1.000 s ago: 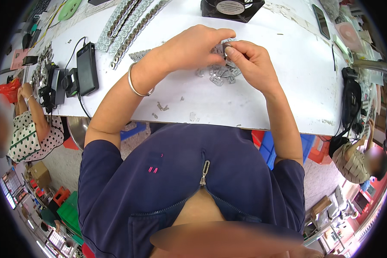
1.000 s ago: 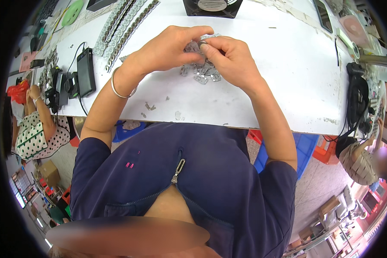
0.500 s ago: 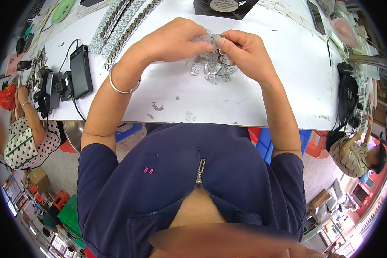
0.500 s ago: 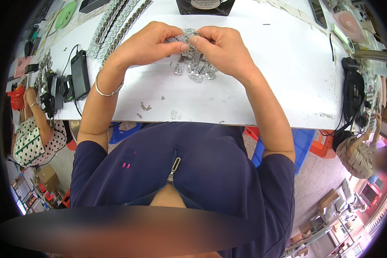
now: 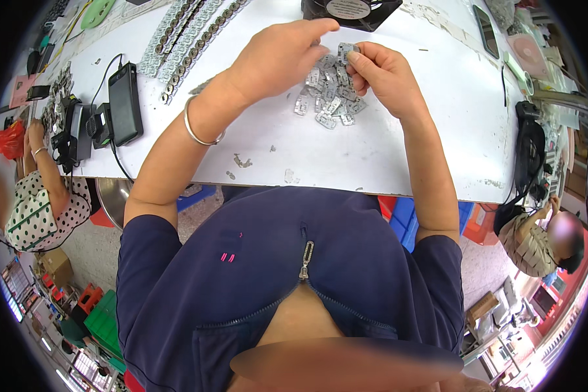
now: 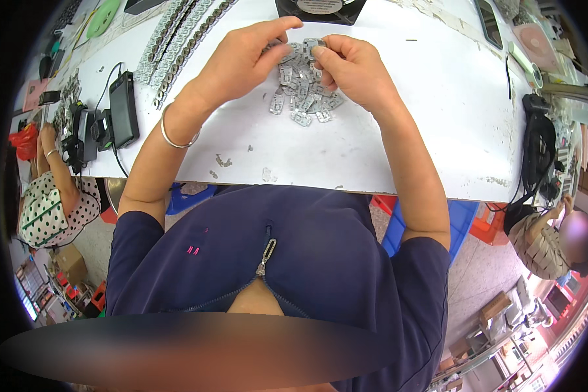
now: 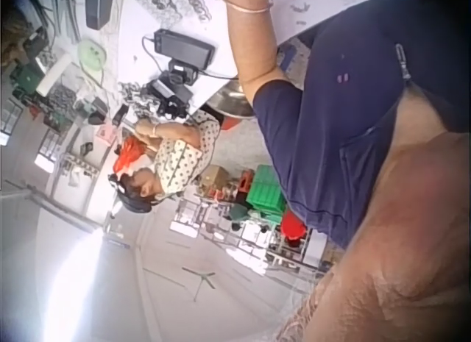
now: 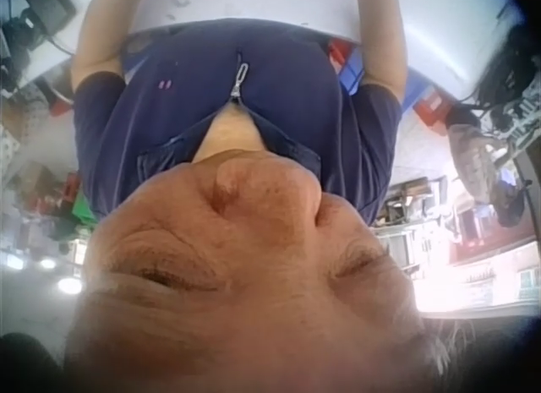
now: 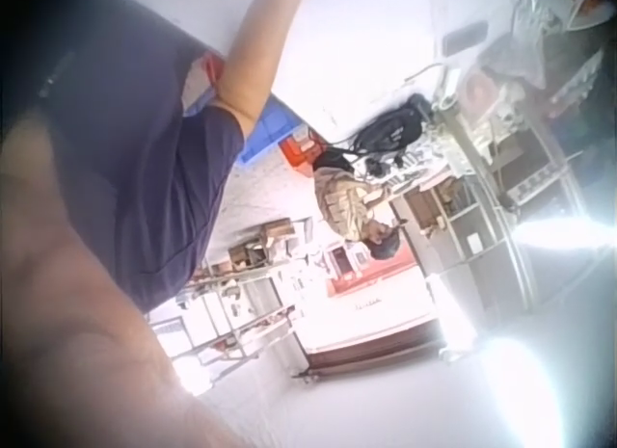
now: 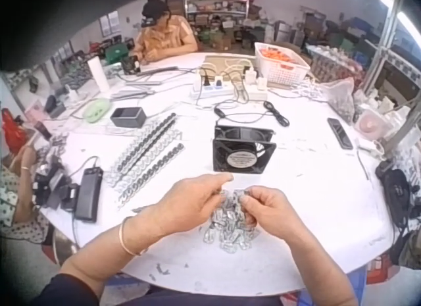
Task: Assembling small metal components by hand at a workstation.
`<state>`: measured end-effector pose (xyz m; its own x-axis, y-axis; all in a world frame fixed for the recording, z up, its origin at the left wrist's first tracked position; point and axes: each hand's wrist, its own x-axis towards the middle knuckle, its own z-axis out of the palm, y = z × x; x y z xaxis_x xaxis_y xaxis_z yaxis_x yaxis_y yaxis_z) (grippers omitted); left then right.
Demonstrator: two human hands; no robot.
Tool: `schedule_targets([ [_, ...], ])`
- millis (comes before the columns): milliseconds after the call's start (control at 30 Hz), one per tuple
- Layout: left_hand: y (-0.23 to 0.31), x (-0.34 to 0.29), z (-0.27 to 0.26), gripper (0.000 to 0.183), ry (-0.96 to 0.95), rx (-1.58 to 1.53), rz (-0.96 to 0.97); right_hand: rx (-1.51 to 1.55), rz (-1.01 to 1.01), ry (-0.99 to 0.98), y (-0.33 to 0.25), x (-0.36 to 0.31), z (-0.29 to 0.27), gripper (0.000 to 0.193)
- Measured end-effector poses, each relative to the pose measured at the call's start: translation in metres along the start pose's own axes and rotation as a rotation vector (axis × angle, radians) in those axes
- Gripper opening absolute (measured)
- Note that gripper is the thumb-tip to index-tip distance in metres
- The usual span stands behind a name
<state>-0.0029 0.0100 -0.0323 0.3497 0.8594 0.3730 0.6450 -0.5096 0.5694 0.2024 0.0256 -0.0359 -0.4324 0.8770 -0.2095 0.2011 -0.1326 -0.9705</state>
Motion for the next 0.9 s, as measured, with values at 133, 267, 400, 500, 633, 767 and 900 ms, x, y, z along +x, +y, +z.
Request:
schedule_targets([
  [133,0.001,-0.002,0.007,0.026,0.065,0.127,0.141,-0.027,-0.062,0.037,-0.001,0.0,0.001,0.024],
  [267,-0.003,0.0,0.007,0.022,0.078,0.247,0.194,-0.095,-0.012,0.049,0.0,0.006,0.001,0.025],
  [400,-0.01,0.002,0.009,0.021,0.131,0.293,0.265,-0.083,0.009,0.073,-0.008,0.01,0.007,0.022],
  [500,-0.017,0.005,0.01,0.021,0.143,0.319,0.258,-0.104,-0.016,0.12,-0.01,0.014,0.01,0.022],
  [633,-0.02,0.009,0.01,0.02,0.159,0.319,0.239,-0.149,-0.021,0.143,-0.007,0.024,0.006,0.02],
  [767,-0.014,0.008,0.014,0.019,0.271,0.246,0.226,-0.017,-0.002,0.181,-0.013,0.021,0.007,0.02],
  [900,-0.011,0.005,0.021,0.018,0.315,0.21,0.274,0.157,-0.007,0.152,-0.007,0.016,0.008,0.021],
])
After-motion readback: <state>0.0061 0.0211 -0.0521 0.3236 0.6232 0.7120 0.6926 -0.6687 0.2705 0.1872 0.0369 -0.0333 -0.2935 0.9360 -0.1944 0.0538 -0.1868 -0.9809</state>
